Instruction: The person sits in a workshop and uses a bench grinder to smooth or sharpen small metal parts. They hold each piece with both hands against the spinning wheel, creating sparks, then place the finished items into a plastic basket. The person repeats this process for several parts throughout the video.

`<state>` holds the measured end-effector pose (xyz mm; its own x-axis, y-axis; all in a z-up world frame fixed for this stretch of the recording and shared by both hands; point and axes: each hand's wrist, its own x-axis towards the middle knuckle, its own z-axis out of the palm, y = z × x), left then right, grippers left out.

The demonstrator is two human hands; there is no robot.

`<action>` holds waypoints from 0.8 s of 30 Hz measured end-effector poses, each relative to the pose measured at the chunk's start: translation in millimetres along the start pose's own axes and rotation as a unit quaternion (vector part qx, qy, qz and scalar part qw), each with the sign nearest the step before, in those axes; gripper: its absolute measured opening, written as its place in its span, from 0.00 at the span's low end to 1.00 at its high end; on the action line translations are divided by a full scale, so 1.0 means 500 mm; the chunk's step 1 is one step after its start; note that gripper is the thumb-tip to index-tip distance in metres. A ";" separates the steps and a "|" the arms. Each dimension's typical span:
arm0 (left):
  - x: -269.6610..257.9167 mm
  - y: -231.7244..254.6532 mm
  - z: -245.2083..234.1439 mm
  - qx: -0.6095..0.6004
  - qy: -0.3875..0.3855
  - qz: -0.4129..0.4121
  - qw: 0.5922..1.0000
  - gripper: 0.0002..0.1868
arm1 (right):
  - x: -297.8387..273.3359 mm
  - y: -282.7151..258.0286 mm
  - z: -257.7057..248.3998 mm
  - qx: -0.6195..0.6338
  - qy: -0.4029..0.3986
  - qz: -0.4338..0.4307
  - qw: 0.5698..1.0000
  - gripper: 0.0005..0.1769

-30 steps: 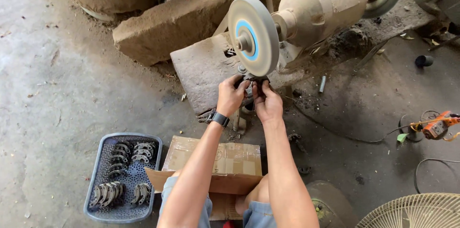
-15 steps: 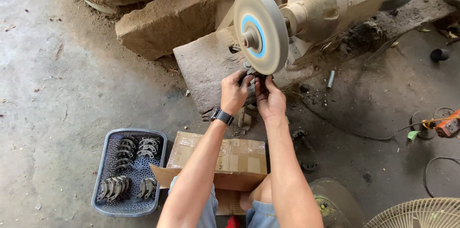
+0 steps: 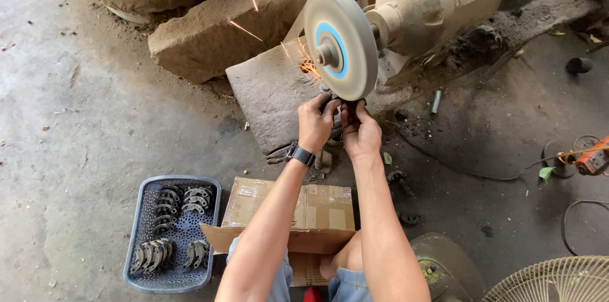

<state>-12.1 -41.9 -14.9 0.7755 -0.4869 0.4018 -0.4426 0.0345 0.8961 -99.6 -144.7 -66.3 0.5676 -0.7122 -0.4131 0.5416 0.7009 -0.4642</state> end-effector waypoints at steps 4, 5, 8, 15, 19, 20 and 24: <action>0.004 0.007 -0.013 0.000 -0.023 -0.039 0.999 0.06 | -0.009 0.006 0.012 -0.012 0.002 0.001 1.000 0.12; 0.004 0.008 -0.019 -0.009 -0.019 -0.042 0.999 0.06 | -0.019 0.009 0.024 -0.032 0.012 0.005 0.999 0.12; 0.000 0.004 -0.031 -0.008 -0.002 -0.039 0.999 0.07 | -0.033 0.013 0.042 -0.060 0.022 0.011 0.998 0.12; -0.005 0.022 0.002 -0.071 -0.002 -0.026 0.997 0.09 | -0.011 -0.009 0.002 -0.054 -0.013 -0.026 0.998 0.14; -0.014 0.017 -0.022 -0.036 -0.019 -0.068 0.997 0.05 | -0.040 0.006 0.039 -0.076 -0.006 -0.015 0.997 0.13; -0.015 0.014 -0.025 -0.024 -0.010 -0.063 0.998 0.06 | -0.042 0.007 0.041 -0.083 -0.004 -0.012 0.996 0.13; -0.016 0.022 -0.006 -0.068 -0.021 -0.096 0.993 0.07 | -0.027 -0.003 0.016 -0.073 -0.010 -0.025 0.997 0.12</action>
<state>-21.8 -35.4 -7.5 0.8190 -0.5317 0.2157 -0.2217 0.0535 0.9736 -103.0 -135.6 -53.6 0.5549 -0.7441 -0.3720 0.4743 0.6504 -0.5933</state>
